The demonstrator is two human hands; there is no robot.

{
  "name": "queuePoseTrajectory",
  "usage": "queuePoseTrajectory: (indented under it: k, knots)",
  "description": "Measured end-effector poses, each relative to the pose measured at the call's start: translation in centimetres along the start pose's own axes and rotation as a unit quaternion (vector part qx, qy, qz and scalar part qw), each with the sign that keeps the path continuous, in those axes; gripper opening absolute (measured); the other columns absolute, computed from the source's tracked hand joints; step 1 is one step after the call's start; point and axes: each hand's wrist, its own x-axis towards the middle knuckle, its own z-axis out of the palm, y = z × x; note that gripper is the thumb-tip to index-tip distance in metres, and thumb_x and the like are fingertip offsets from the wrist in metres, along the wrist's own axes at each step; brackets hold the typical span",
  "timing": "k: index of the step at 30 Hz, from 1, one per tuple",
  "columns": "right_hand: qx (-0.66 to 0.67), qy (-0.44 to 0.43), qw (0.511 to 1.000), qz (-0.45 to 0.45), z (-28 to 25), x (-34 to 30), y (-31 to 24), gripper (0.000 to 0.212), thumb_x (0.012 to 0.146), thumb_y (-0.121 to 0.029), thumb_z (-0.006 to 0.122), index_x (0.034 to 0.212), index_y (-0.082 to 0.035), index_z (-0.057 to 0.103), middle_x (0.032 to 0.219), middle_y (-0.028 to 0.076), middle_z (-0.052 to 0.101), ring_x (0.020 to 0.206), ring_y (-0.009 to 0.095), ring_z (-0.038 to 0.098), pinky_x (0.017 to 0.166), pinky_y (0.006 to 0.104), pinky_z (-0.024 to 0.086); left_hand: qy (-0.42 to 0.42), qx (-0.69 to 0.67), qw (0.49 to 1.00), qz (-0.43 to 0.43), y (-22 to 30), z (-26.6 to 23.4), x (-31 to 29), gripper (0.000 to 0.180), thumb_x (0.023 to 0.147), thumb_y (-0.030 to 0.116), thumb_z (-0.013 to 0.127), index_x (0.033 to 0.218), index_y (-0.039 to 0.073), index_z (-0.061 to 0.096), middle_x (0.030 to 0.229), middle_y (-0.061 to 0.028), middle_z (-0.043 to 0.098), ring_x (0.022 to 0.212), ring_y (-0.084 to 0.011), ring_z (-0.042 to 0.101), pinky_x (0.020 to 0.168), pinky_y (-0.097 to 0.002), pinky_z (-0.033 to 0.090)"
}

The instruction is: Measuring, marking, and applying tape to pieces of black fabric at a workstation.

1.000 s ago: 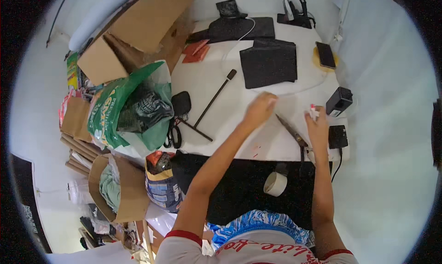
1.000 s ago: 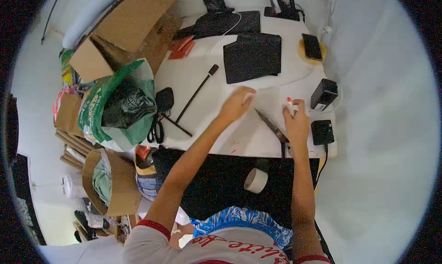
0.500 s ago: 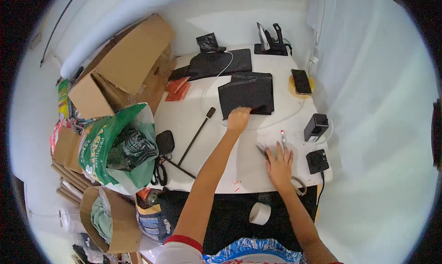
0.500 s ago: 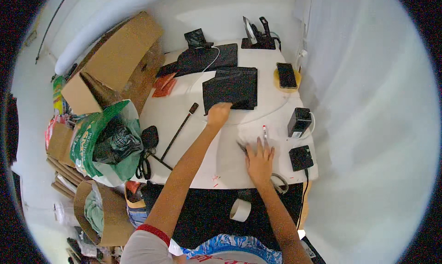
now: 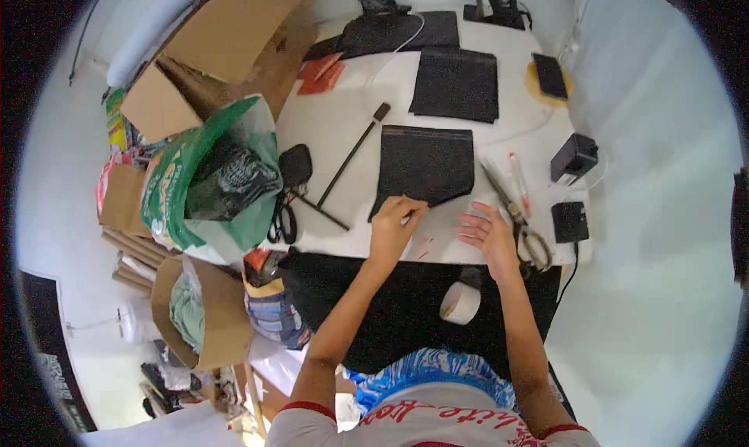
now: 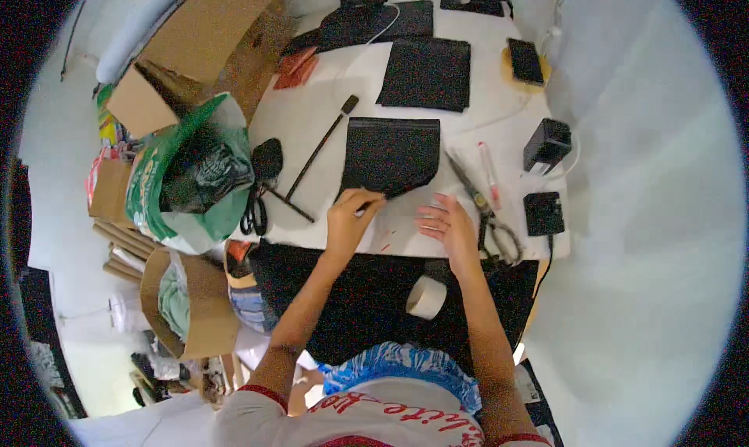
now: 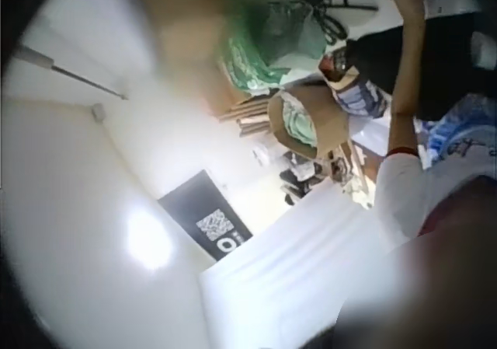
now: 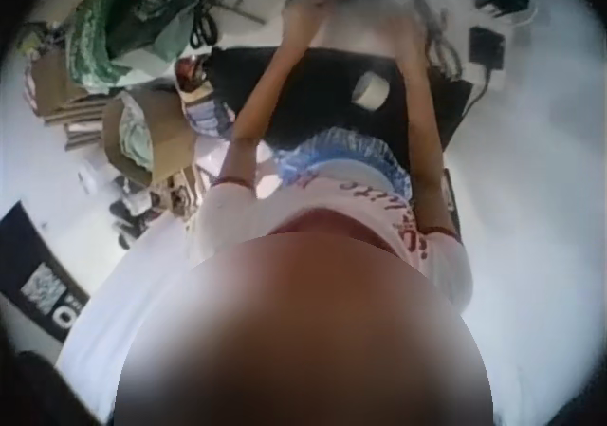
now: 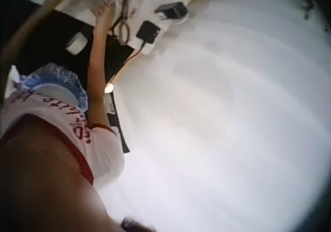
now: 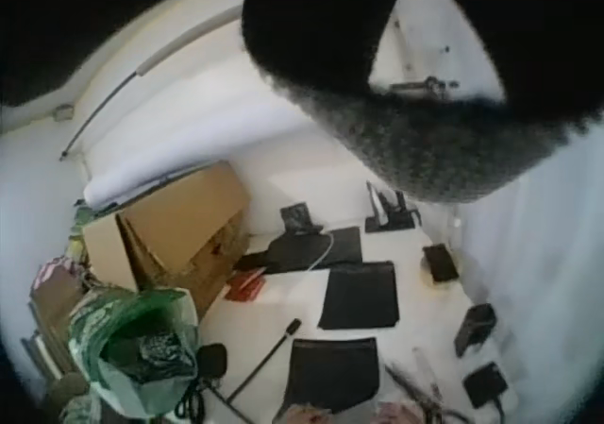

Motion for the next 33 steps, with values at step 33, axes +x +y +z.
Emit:
queuePoseTrajectory:
  k: [33]
  knots:
    - [-0.407,-0.057,0.886,-0.213,8.9,14.2,-5.5,0.019,0.073,-0.02,0.062,0.078,-0.002,0.062,0.07,0.009,0.061,0.066,0.015,0.055,0.063,0.0306,0.044,0.334,-0.138,0.92,-0.155,1.0,-15.2,-10.8,0.014,0.088,0.01,0.061,0.093,-0.003,0.062,0.088,-0.0031,0.062,0.077,-0.0076,0.054,0.072,-0.0211,0.044]
